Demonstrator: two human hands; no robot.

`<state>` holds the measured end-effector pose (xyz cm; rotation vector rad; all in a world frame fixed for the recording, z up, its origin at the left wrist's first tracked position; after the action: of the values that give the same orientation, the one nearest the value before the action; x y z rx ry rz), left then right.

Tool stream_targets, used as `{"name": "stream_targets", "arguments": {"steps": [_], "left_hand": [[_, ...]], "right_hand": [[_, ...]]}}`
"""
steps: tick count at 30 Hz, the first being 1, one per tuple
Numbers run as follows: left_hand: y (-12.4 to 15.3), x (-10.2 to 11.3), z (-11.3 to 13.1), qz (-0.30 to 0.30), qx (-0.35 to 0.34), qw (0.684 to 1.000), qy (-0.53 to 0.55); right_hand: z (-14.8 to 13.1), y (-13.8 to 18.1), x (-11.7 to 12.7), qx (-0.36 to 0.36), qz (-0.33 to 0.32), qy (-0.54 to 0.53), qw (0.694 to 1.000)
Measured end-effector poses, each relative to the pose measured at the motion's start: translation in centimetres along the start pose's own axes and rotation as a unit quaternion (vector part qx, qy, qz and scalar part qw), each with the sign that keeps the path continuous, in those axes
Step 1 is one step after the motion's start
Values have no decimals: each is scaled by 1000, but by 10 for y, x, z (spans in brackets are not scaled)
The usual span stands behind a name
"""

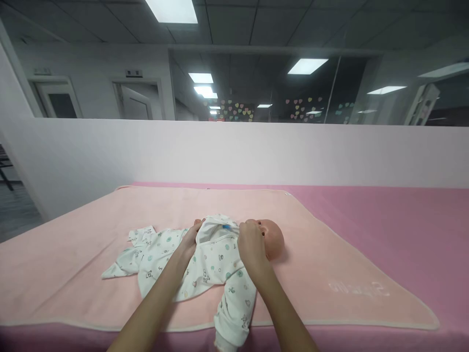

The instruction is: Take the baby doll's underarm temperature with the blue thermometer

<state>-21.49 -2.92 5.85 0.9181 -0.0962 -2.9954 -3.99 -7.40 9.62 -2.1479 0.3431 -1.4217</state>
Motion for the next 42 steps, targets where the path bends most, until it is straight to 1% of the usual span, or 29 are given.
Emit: {"name": "stream_targets", "arguments": {"steps": [3,5,9,12,14,15,16,17,18,19,21,22,24,25,26,27,28,29,30,32,34,35,37,39,41,42], "left_hand": [[-1,1,-1,-1,-2,1000,-1],[-1,1,-1,0,-2,1000,-6],[-1,1,-2,2,-6,1000,-27],[4,-2,0,-2,-9,999,-43],[9,-6,2,-22,-30,995,-89],[12,-8,3,-41,-49,988,-138],[15,-10,4,-64,-74,974,-206],[18,-11,6,-83,-105,948,-288],[21,-12,8,-96,-137,910,-379],[23,-11,11,-99,-166,863,-466],[25,-8,19,-79,-211,751,-620],[25,-6,24,-63,-223,694,-682],[24,-1,38,-22,-230,592,-772],[23,2,46,2,-234,548,-803],[23,3,56,27,-239,509,-826],[25,4,66,49,-248,479,-841],[27,3,76,63,-258,458,-848],[31,2,85,74,-265,451,-849],[36,0,94,80,-272,453,-846],[51,-5,106,76,-285,475,-829],[68,-9,109,39,-282,508,-813],[77,-10,107,14,-272,520,-810],[92,-10,99,-54,-238,529,-813],[100,-9,88,-140,-192,544,-805],[99,-10,78,-236,-149,579,-766],[94,-12,74,-272,-135,600,-740]], "right_hand": [[-16,-18,-20,-24,-59,13,998],[-27,-31,-33,-30,-81,-1,996],[-42,-49,-54,-21,-95,-34,995],[-40,-53,-58,3,-97,-65,993],[-35,-54,-56,19,-95,-81,992],[-32,-54,-54,25,-96,-87,991],[-29,-55,-51,30,-97,-92,991],[-26,-56,-48,35,-99,-97,990],[-24,-58,-45,39,-102,-102,989],[-23,-59,-42,43,-104,-106,988],[-19,-63,-36,45,-106,-113,987],[-17,-65,-32,43,-107,-116,987],[-13,-67,-25,34,-106,-122,986],[-11,-68,-22,29,-104,-125,986],[-10,-68,-18,25,-101,-128,986],[-8,-68,-15,23,-98,-131,986],[-7,-67,-12,23,-95,-135,986],[-7,-65,-9,26,-92,-139,986],[-7,-63,-6,31,-89,-144,985],[-7,-54,-1,48,-82,-156,983],[-4,-39,2,75,-76,-162,981],[-2,-30,2,89,-74,-155,981],[5,-9,0,128,-73,-116,982],[13,12,-6,176,-78,-59,979],[21,31,-14,209,-80,-15,975],[23,39,-19,213,-77,-1,974]]}}
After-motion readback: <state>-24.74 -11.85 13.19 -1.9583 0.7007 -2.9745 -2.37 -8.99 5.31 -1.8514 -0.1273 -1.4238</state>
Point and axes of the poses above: each hand's wrist, its own y-axis away from the middle knuckle, its own x-axis out of the back of the hand, z = x × y, the point moved 1 cm from there along -y, towards the middle knuckle, and after that the axes turned 5 degrees about -y, right-handed, at the moved point
